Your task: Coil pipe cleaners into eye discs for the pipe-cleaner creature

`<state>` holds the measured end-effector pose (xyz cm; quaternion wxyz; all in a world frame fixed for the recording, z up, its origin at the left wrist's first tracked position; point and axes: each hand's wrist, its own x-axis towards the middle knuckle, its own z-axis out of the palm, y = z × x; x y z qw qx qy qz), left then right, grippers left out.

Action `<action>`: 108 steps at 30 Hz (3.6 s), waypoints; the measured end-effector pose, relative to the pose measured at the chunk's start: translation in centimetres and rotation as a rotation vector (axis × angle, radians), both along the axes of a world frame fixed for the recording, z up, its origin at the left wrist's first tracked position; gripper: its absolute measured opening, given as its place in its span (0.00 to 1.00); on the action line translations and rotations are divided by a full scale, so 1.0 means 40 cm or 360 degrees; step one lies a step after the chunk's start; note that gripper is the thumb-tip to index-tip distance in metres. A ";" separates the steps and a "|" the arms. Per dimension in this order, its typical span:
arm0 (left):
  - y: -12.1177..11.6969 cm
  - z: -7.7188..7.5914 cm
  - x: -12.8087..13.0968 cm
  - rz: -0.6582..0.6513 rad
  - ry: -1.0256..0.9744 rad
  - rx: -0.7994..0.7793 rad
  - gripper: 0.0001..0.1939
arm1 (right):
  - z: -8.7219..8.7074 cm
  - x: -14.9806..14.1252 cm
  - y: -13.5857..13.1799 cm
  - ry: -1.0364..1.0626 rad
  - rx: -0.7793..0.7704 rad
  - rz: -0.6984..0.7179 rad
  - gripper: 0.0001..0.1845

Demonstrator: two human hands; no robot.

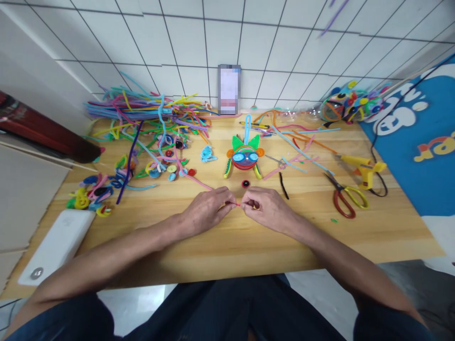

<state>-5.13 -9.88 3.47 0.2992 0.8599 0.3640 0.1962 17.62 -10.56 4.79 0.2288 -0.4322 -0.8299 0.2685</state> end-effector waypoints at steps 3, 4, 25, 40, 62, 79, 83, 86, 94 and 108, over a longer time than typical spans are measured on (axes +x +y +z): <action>-0.008 -0.007 0.001 -0.0017 -0.0002 -0.0048 0.05 | 0.000 0.003 -0.004 0.0018 -0.0036 0.0008 0.08; -0.009 -0.008 0.001 -0.0003 -0.0048 -0.0076 0.05 | 0.001 0.004 -0.004 0.0037 -0.0045 -0.0001 0.08; 0.035 0.052 -0.002 -0.0009 -0.0414 -0.0371 0.06 | 0.021 0.008 0.009 0.0368 -0.0797 -0.0082 0.07; -0.012 0.007 0.052 0.0559 -0.1055 -0.1165 0.18 | -0.003 -0.020 0.002 0.0701 -0.0815 -0.0306 0.12; -0.005 0.012 0.072 0.0664 -0.1332 -0.1539 0.21 | -0.014 -0.023 0.021 0.1007 -0.1066 -0.0272 0.13; -0.013 0.004 0.082 0.0763 -0.1435 -0.1600 0.20 | -0.041 -0.037 0.018 0.1144 -0.1203 -0.0350 0.16; 0.005 0.004 0.066 0.0590 -0.1306 -0.1678 0.23 | -0.041 -0.025 0.023 0.1173 -0.1413 -0.0321 0.15; 0.036 0.021 0.036 0.0423 -0.1058 -0.1577 0.21 | -0.028 -0.009 0.030 0.1070 -0.1470 -0.0225 0.13; 0.016 0.033 0.052 0.0484 -0.1042 -0.1461 0.21 | -0.027 -0.019 0.021 0.0984 -0.1337 -0.0199 0.16; 0.044 0.036 0.034 0.0342 -0.0980 -0.1578 0.20 | -0.018 0.003 0.029 0.1020 -0.1426 -0.0162 0.14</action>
